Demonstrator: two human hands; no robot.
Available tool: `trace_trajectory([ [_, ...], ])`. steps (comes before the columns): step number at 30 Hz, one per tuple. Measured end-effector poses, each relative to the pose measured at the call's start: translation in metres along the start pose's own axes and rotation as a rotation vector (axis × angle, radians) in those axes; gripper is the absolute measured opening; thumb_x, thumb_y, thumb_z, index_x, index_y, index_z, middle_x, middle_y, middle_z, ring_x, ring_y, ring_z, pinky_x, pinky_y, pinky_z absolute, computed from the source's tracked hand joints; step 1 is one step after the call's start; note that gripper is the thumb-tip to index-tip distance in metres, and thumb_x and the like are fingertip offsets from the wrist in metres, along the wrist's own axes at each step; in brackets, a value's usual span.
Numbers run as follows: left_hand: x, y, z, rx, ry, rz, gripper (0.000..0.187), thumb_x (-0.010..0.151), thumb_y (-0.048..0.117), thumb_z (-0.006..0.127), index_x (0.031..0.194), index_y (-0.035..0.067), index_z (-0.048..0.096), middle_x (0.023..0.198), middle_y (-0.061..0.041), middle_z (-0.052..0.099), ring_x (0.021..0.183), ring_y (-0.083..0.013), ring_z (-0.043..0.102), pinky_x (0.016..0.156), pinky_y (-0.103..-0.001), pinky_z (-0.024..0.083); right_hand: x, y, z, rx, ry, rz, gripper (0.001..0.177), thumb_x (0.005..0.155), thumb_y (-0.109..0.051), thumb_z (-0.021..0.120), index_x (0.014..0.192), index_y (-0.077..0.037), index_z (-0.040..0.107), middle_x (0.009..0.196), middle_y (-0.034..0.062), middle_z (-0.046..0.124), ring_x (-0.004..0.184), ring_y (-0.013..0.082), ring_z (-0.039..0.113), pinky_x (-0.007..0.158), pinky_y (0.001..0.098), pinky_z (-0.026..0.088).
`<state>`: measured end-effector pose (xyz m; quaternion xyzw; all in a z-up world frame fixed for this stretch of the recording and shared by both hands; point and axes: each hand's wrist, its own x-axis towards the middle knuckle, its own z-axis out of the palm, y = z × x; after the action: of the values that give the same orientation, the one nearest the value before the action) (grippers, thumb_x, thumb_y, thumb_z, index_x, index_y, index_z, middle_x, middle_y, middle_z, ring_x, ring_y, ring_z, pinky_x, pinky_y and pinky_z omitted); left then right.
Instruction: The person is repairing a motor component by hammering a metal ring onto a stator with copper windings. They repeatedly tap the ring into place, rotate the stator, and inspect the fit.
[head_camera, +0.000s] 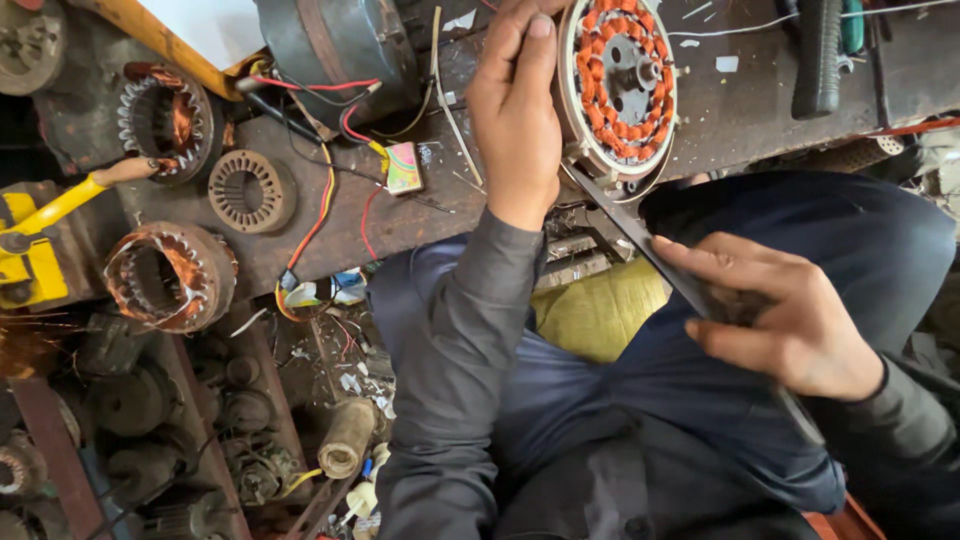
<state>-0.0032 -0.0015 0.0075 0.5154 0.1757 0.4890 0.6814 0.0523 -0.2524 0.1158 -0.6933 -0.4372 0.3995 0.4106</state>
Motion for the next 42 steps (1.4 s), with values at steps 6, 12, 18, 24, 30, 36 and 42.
trace_trajectory([
  [6,0.002,-0.005,0.003,-0.058,0.063,-0.068,0.019,0.117,0.009,0.058,0.126,-0.005,0.067,0.121,-0.006,0.070,0.113,-0.0125,0.061,0.106,-0.028,0.045,-0.002,0.018,0.031,0.179,0.135,-0.003,0.071,0.069,0.007,0.073,0.139,0.002,0.062,0.091,0.0032,0.055,0.069,0.0077,0.045,0.058,0.0228,0.035],
  [12,0.007,-0.004,0.009,-0.018,0.102,-0.019,0.017,0.115,0.006,0.057,0.124,-0.005,0.068,0.126,-0.007,0.068,0.120,-0.0145,0.060,0.111,-0.028,0.043,0.001,0.020,0.061,-0.074,0.332,-0.172,0.065,0.072,0.004,0.074,0.136,-0.002,0.064,0.094,0.0048,0.058,0.071,0.0106,0.050,0.064,0.0241,0.042],
  [18,0.006,0.003,0.008,0.045,0.064,0.041,0.018,0.118,0.007,0.056,0.124,-0.004,0.070,0.131,-0.007,0.069,0.127,-0.0150,0.061,0.117,-0.028,0.042,0.002,0.000,0.030,-0.164,0.211,-0.109,0.069,0.068,0.003,0.074,0.136,-0.004,0.064,0.096,0.0077,0.063,0.073,0.0153,0.058,0.067,0.0270,0.049],
  [24,0.008,0.006,0.007,0.029,0.032,0.004,0.019,0.116,0.006,0.056,0.123,-0.005,0.070,0.130,-0.008,0.070,0.126,-0.0173,0.062,0.116,-0.030,0.043,0.016,0.000,-0.024,-0.250,-0.038,-0.140,0.074,0.061,0.002,0.075,0.133,-0.008,0.067,0.096,0.0084,0.067,0.073,0.0154,0.065,0.065,0.0277,0.052],
  [30,0.002,0.004,0.006,0.049,0.067,-0.016,0.019,0.116,0.006,0.057,0.124,-0.006,0.070,0.127,-0.010,0.071,0.124,-0.0186,0.063,0.116,-0.030,0.043,0.017,0.013,-0.011,-0.188,0.012,-0.251,0.069,0.066,0.002,0.074,0.134,-0.002,0.065,0.098,0.0097,0.064,0.076,0.0169,0.062,0.065,0.0289,0.050],
  [36,0.005,0.007,0.010,0.072,0.064,0.027,0.018,0.115,0.006,0.059,0.121,-0.006,0.071,0.127,-0.008,0.071,0.126,-0.0169,0.063,0.117,-0.029,0.044,0.012,0.033,0.015,-0.125,0.107,-0.260,0.065,0.066,0.005,0.075,0.130,0.004,0.065,0.094,0.0115,0.061,0.068,0.0148,0.054,0.059,0.0276,0.044],
  [42,0.006,0.007,0.010,0.051,0.099,0.000,0.018,0.114,0.006,0.060,0.121,-0.005,0.072,0.125,-0.009,0.072,0.121,-0.0164,0.065,0.114,-0.029,0.045,0.009,0.048,0.055,0.243,0.215,-0.242,0.063,0.075,0.007,0.072,0.137,0.004,0.062,0.100,0.0096,0.061,0.083,0.0141,0.054,0.071,0.0254,0.043],
])
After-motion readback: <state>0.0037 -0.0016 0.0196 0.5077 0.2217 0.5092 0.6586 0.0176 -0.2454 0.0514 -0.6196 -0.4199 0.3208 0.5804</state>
